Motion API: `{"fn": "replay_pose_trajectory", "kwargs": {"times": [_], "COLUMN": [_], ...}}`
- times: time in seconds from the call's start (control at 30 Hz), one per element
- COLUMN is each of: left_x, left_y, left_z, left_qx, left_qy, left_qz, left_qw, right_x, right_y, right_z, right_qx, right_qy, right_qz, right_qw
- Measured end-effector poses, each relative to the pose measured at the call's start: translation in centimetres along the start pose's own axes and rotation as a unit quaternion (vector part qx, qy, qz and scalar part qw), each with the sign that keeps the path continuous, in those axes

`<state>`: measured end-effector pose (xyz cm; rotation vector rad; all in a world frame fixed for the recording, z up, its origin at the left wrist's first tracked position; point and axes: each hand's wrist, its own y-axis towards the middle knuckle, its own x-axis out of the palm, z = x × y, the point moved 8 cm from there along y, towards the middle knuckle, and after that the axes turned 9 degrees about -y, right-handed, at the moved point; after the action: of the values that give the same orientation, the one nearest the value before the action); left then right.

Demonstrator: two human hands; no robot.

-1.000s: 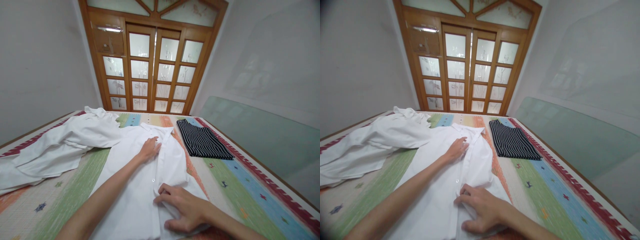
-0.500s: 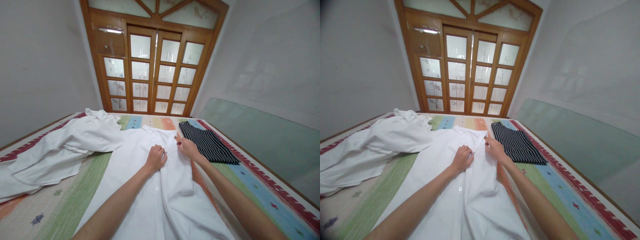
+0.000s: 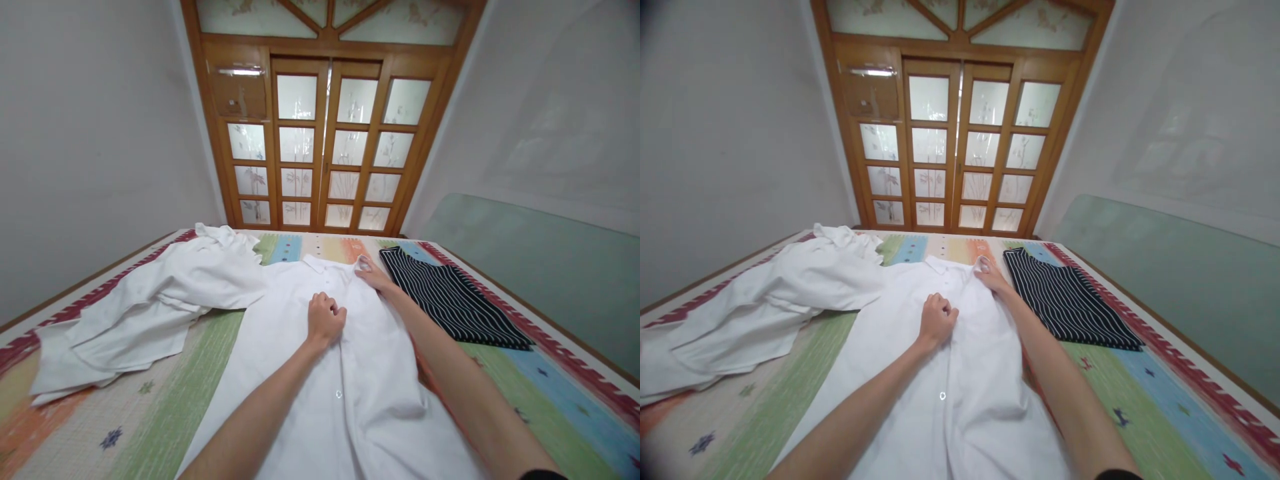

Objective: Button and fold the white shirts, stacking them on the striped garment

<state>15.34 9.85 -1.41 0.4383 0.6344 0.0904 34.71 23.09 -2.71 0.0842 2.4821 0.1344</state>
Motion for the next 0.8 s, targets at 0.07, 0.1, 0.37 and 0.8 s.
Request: {"fn": "replay_pose_trajectory", "kwargs": {"times": [0.07,0.1,0.37,0.8], "left_x": [0.0,0.0,0.9,0.9], "left_y": [-0.1,-0.1,0.0,0.4], "left_z": [0.0,0.0,-0.4,-1.4], "left_qx": [-0.004,-0.006,-0.008,-0.057], "left_qy": [-0.008,-0.012,-0.028,-0.096], "left_qz": [0.008,0.011,-0.009,-0.019], "left_qw": [1.0,1.0,1.0,0.994], "right_x": [-0.2,-0.3,-2.2,-3.0], "right_y": [1.0,1.4,1.0,1.6], "right_z": [0.3,0.2,-2.9,1.2], "right_qx": [0.007,0.0,-0.127,0.063], "right_qy": [-0.023,-0.037,-0.263,0.104], "right_qz": [0.03,0.045,0.15,-0.029], "right_qw": [0.999,0.998,0.944,0.992]}}
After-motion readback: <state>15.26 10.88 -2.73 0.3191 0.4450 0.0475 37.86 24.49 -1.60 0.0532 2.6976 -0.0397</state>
